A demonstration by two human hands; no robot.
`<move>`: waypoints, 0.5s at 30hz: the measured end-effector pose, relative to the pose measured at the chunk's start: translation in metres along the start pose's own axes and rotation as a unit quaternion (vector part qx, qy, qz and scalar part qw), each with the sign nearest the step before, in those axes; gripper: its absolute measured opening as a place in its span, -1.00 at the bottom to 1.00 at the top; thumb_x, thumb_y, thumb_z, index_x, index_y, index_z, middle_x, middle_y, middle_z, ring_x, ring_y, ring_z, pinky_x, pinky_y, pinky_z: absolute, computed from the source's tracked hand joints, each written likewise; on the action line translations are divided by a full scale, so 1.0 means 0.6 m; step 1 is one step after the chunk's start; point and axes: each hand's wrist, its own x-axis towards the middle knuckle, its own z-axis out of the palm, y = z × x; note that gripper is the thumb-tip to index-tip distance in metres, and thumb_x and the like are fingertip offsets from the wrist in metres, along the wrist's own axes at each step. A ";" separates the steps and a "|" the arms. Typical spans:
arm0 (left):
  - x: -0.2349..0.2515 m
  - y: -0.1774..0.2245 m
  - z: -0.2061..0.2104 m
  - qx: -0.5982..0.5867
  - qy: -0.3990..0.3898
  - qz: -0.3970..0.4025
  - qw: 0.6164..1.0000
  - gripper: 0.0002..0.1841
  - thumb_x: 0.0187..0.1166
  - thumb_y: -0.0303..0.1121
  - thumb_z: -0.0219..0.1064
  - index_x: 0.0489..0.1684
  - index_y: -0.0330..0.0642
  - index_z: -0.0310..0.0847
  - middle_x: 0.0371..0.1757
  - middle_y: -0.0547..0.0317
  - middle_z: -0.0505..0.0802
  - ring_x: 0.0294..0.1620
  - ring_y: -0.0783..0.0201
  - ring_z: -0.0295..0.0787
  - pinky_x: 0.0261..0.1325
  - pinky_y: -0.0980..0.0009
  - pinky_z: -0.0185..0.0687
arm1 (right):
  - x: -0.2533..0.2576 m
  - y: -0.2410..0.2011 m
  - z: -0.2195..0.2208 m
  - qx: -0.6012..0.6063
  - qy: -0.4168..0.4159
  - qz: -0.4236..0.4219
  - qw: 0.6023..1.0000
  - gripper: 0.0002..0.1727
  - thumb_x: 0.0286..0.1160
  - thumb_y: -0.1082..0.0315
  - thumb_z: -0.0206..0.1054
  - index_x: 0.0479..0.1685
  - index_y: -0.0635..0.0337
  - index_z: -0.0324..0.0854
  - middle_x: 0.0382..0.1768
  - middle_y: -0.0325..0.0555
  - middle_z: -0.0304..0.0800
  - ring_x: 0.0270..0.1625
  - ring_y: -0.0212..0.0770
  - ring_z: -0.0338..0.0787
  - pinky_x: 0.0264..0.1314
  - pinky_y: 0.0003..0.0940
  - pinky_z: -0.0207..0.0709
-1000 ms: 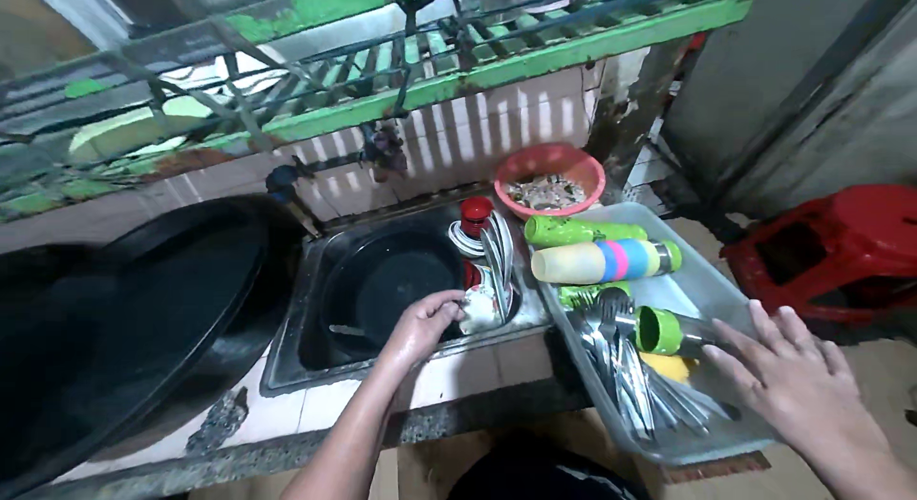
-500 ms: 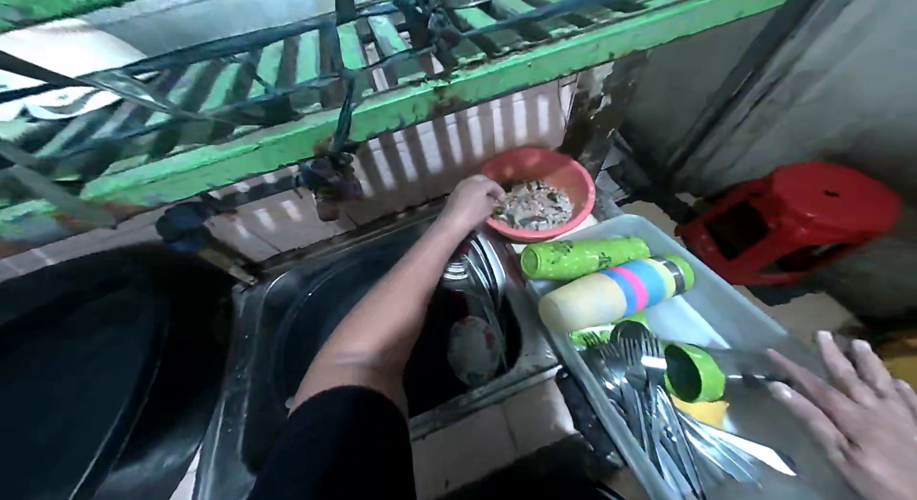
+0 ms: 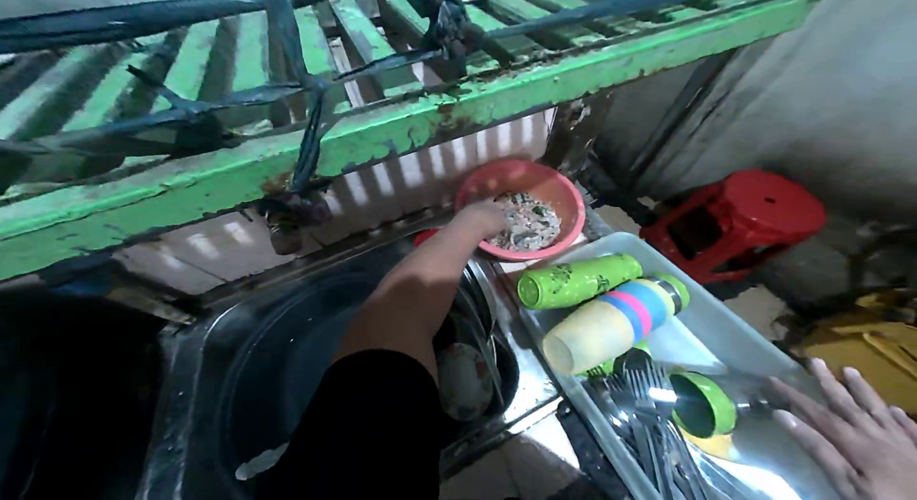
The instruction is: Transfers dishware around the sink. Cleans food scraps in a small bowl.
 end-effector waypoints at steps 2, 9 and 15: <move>0.009 -0.011 -0.007 -0.019 0.017 0.032 0.999 -0.24 0.43 -0.58 0.40 0.66 0.37 0.51 0.95 0.14 0.07 0.90 -0.22 -0.05 0.70 -0.45 0.02 | -0.001 0.001 0.000 -0.003 0.000 0.000 1.000 -0.29 0.80 -0.26 -0.11 0.65 0.00 0.53 0.83 0.33 0.05 0.86 0.48 -0.09 0.79 0.51 -0.33; 0.004 -0.036 -0.021 0.002 0.100 -0.007 0.995 -0.55 0.51 -0.43 0.38 0.36 0.25 0.75 0.65 0.05 0.59 0.69 -0.22 0.37 0.59 -0.41 0.25 | -0.001 -0.001 -0.001 0.002 -0.013 0.010 1.000 -0.28 0.80 -0.28 -0.11 0.65 -0.01 0.52 0.85 0.28 0.02 0.89 0.41 -0.12 0.83 0.46 -0.38; -0.008 0.013 -0.039 0.084 0.002 0.079 0.993 -0.75 0.67 -0.20 0.32 0.10 -0.05 0.83 0.31 -0.13 0.75 0.44 -0.18 0.61 0.45 -0.25 0.50 | -0.001 0.003 0.002 0.004 -0.013 0.016 1.000 -0.28 0.78 -0.30 -0.09 0.67 -0.04 0.50 0.85 0.26 0.02 0.90 0.37 -0.12 0.83 0.43 -0.35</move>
